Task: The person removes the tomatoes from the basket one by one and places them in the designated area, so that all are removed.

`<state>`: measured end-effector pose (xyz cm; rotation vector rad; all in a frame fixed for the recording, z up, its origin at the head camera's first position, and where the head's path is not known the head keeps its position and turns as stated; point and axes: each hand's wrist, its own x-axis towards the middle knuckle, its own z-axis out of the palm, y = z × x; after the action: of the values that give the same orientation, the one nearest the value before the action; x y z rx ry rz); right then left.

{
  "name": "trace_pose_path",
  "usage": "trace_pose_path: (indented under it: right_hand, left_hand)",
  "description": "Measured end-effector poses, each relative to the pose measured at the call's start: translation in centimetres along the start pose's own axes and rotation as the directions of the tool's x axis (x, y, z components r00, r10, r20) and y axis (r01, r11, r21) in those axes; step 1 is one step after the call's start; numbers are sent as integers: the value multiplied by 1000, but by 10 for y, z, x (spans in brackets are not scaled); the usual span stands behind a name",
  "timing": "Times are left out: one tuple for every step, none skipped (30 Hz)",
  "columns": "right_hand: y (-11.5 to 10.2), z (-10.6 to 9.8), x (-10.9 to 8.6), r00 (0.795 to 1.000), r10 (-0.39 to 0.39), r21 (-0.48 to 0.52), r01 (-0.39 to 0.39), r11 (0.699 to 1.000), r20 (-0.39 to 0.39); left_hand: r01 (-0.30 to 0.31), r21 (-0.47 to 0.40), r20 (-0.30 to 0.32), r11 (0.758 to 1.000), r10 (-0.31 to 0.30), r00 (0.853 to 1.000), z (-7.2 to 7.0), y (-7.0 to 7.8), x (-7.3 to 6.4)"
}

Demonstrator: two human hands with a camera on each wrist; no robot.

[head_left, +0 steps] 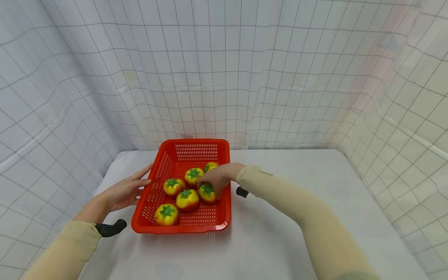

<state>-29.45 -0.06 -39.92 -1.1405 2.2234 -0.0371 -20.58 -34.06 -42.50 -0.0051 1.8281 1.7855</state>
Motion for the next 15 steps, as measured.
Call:
trace_pose_path:
  right_hand:
    - [1,-1,-1,1000,-5,8,5,1000,-2]
    - [2,-2,-1,1000,-9,17,9,1000,-3]
    - [2,-3,-2,1000,-9,29,9,1000,-6]
    - [3,-5,-4,1000,-10,44,10,999,-9]
    - [4,-6,-5,1000,-10,61,11,998,-11]
    - [5,-8,-7,1000,-10,77,11,997,-16]
    - [6,-10,-8,1000,-13,92,15,996,-23]
    - [7,-12,-10,999,-19,112,22,993,-28]
    - [8,-14,-12,999,-27,134,32,991,-36]
    - [9,-16,-15,998,-37,156,44,987,-44]
    - [10,-18,-17,997,-49,180,58,982,-55]
    - [11,-20,-20,996,-58,206,70,976,-66]
    - [13,-23,-23,995,-67,234,83,969,-75]
    - [14,-24,-26,994,-70,261,91,961,-87]
    - [15,-26,-29,992,-72,283,99,954,-102]
  left_hand:
    - [2,-3,-2,1000,-2,1000,0,0,0]
    - [3,-6,-5,1000,-3,1000,0,0,0]
    - [7,-12,-11,1000,-7,1000,0,1,0]
    - [10,-20,-15,1000,-10,1000,0,1,1]
    - [10,-25,-15,1000,-10,1000,1,1,1]
    - [10,-30,-15,1000,-10,1000,1,1,1]
    - [13,-39,-19,999,-14,1000,1,1,1]
    - [15,-44,-19,999,-16,1000,1,1,1]
    - [16,-50,-18,999,-17,1000,1,1,1]
    - [16,-54,-17,998,-17,1000,1,1,2]
    - [17,-57,-15,998,-18,1000,1,1,2]
    - [18,-59,-15,998,-19,1000,1,1,2]
    - [18,-60,-15,998,-19,1000,2,0,2]
    - [16,-61,-14,998,-17,1000,2,0,2]
    - [14,-63,-12,998,-15,1000,2,0,2]
